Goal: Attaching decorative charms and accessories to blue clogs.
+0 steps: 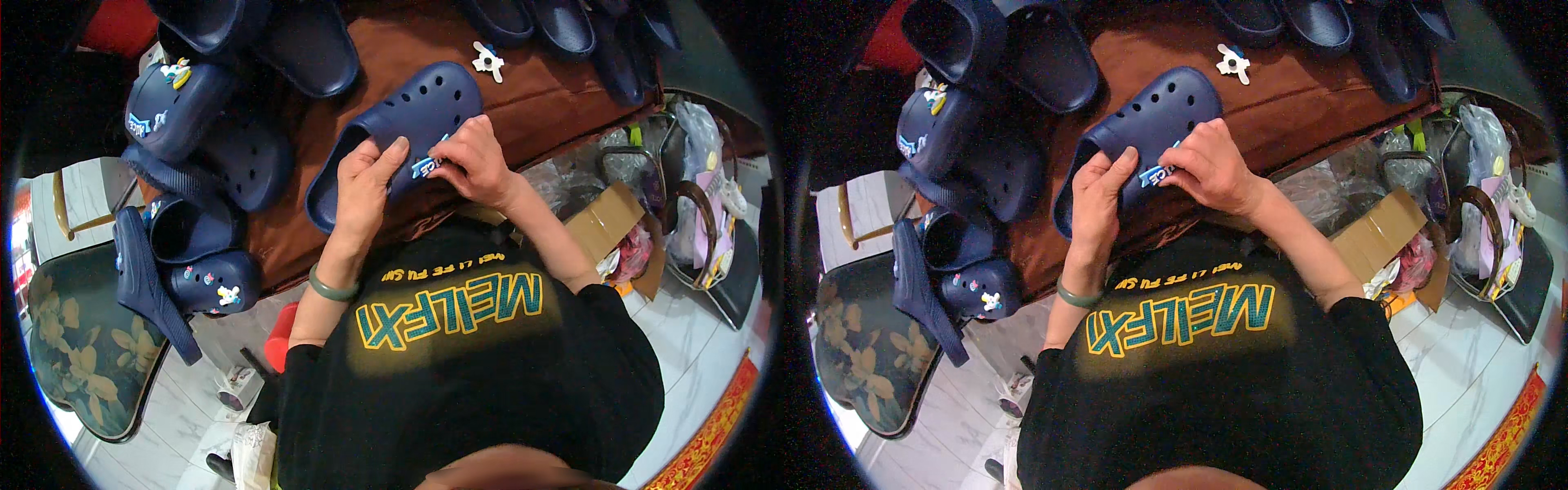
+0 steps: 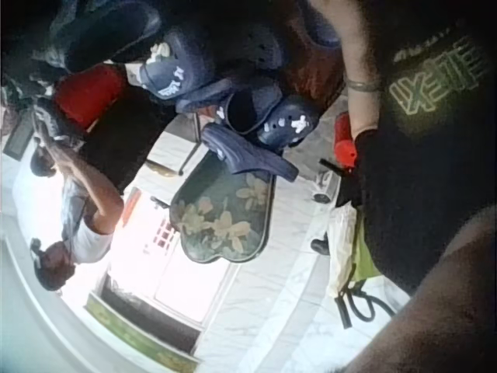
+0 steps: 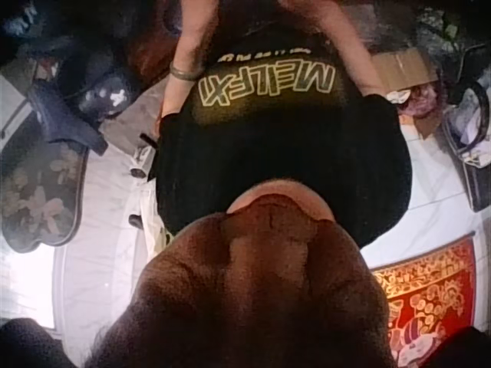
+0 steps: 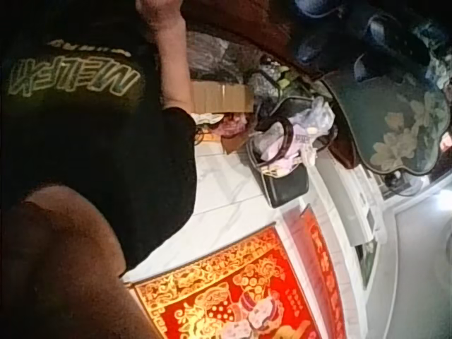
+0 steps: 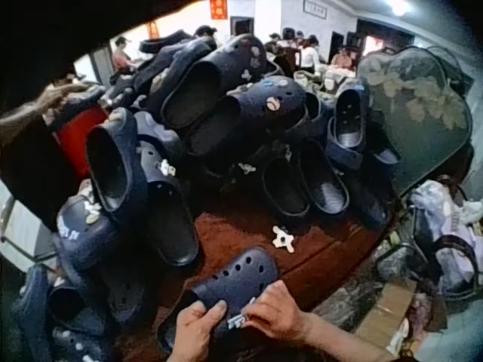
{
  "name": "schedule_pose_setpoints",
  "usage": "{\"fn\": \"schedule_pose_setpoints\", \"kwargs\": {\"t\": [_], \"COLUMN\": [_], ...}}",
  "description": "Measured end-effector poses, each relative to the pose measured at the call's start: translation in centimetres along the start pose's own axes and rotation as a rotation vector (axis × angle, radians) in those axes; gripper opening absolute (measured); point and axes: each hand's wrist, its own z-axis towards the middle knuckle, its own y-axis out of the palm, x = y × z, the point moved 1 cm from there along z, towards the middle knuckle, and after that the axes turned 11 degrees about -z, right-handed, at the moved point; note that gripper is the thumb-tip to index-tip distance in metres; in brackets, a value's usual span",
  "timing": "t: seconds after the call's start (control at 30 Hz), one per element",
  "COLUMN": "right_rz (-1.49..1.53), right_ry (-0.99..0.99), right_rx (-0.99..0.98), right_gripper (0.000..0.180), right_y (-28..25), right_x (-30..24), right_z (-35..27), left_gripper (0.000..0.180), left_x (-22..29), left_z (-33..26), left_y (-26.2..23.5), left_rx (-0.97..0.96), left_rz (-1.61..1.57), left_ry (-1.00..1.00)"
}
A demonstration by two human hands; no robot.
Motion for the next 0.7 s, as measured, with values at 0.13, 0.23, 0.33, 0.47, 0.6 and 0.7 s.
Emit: {"fn": "schedule_pose_setpoints", "kwargs": {"t": [0.13, 0.23, 0.33, 0.47, 0.6, 0.7], "right_rz": [-0.012, 0.004, -0.253, -0.462, -0.598, -0.563], "right_ry": [-0.01, 0.234, 0.461, 0.381, 0.297, 0.417], "right_rx": [-0.069, 0.041, 0.208, 0.14, 0.143, 0.178], "right_gripper": [0.021, 0.015, 0.013, 0.024, 0.023, 0.025], "right_y": [-0.5, -0.6, -1.9, -2.6, -2.6, -2.9], "right_x": [0.3, 1.4, 5.1, 8.8, 8.2, 7.9], "right_z": [0.0, -0.3, 0.2, 0.2, 0.2, -0.6], "left_gripper": [0.02, 0.024, 0.031, 0.043, 0.057, 0.066], "left_x": [0.5, 0.1, 0.2, 0.7, 1.6, 1.3], "left_z": [0.0, 0.2, 0.0, -0.1, -0.4, -0.3], "left_y": [-0.7, -0.9, -0.2, 0.6, 0.9, 1.2], "left_rx": [-0.051, -0.088, -0.102, -0.131, -0.131, -0.143], "left_rz": [-0.05, -0.043, 0.016, 0.206, 0.443, 0.445], "left_ry": [-0.057, -0.054, -0.003, 0.054, 0.016, 0.055]}}
